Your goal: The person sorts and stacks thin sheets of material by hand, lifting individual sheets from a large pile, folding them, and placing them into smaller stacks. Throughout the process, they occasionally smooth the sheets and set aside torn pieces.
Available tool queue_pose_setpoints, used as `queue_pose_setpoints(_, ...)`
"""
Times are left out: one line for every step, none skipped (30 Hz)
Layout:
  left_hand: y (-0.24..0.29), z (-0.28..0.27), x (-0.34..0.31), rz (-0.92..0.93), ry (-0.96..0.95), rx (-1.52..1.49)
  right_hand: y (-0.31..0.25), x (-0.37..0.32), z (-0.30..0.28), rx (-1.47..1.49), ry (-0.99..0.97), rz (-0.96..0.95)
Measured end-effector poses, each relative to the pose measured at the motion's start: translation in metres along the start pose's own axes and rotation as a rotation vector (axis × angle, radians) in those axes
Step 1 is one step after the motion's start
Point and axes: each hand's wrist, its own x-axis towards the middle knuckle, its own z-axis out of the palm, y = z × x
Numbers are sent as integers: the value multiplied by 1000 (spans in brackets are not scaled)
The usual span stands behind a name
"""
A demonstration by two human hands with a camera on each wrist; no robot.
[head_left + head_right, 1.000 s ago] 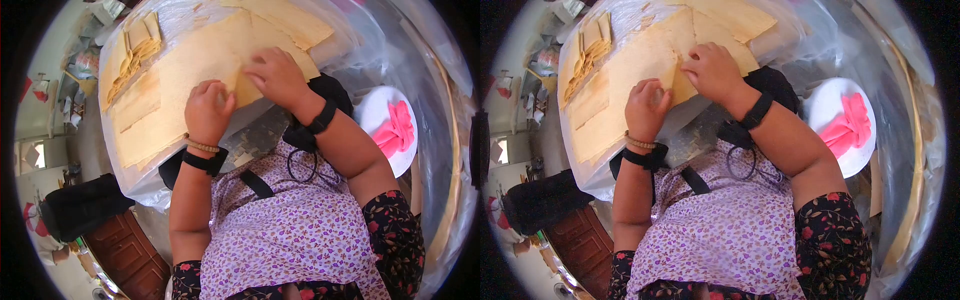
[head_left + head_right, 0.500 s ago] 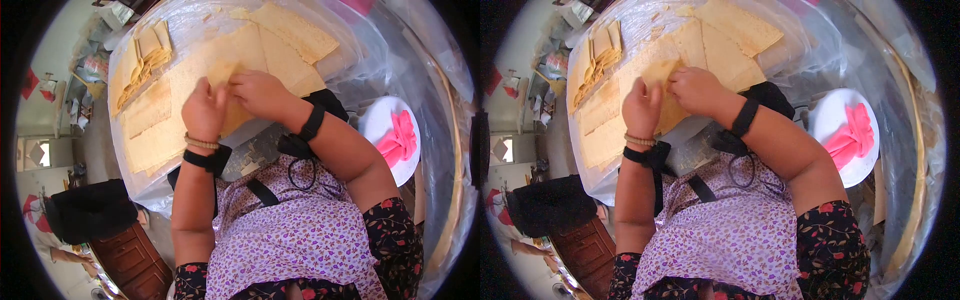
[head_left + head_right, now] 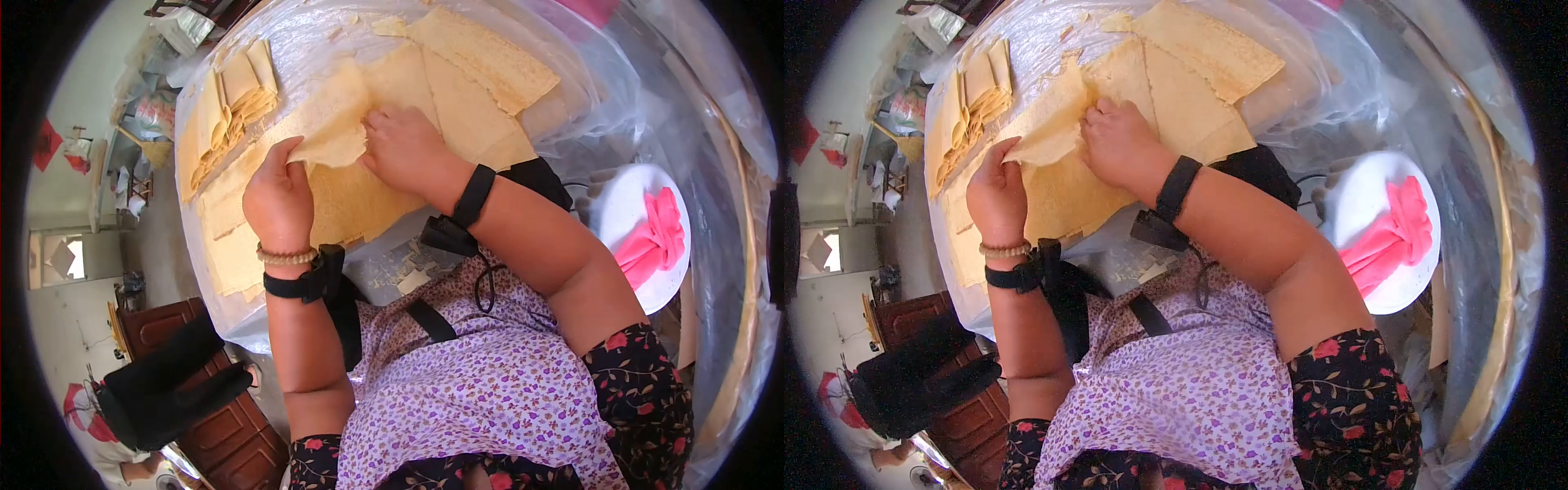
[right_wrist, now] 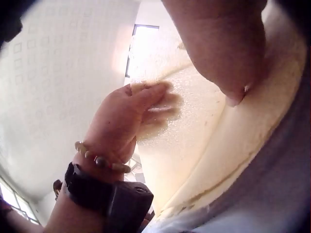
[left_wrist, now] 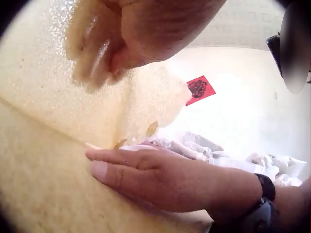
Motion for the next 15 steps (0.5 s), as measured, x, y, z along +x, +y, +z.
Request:
queue_pose_setpoints(-3,-2,-1,-21,2,-59,-2,4,-1,-20,-26,60)
queue_pose_setpoints(-4,-5,-4,-118,-67,-52,-4,7,-1,-39,-54,118)
queue_pose_setpoints(-4,-4,-7,-60,-55,-73,-3,9,-2,-20,-32,129)
queue_pose_setpoints(-5,0,-15,-6,-41,-92,-1,10,-2,-2,-12,135)
queue_pose_setpoints(-6,4,-23,45,-25,-111,1,10,-1,16,8,138)
queue_pose_setpoints(-6,8,-31,23,-59,-138,4,10,1,15,-1,137)
queue_pose_setpoints(-4,10,-36,29,-66,-107,7,9,2,17,-9,129)
queue_pose_setpoints(-7,17,-42,5,-13,-181,9,10,4,27,-14,106)
queue_pose_setpoints(-16,23,-50,-28,54,-239,12,9,9,78,68,73)
queue_pose_setpoints(-24,22,-56,-218,67,-374,14,10,14,146,147,27)
queue_pose_setpoints(-36,19,-62,-404,93,-513,14,12,9,151,112,-18)
queue_pose_setpoints(-52,14,-68,-509,175,-617,13,13,2,149,77,-58)
queue_pose_setpoints(-65,13,-73,-602,254,-737,12,11,3,147,114,-80)
queue_pose_setpoints(-77,11,-80,-681,327,-871,10,9,2,136,152,-89)
queue_pose_setpoints(-87,10,-89,-777,351,-934,8,9,0,125,113,-79)
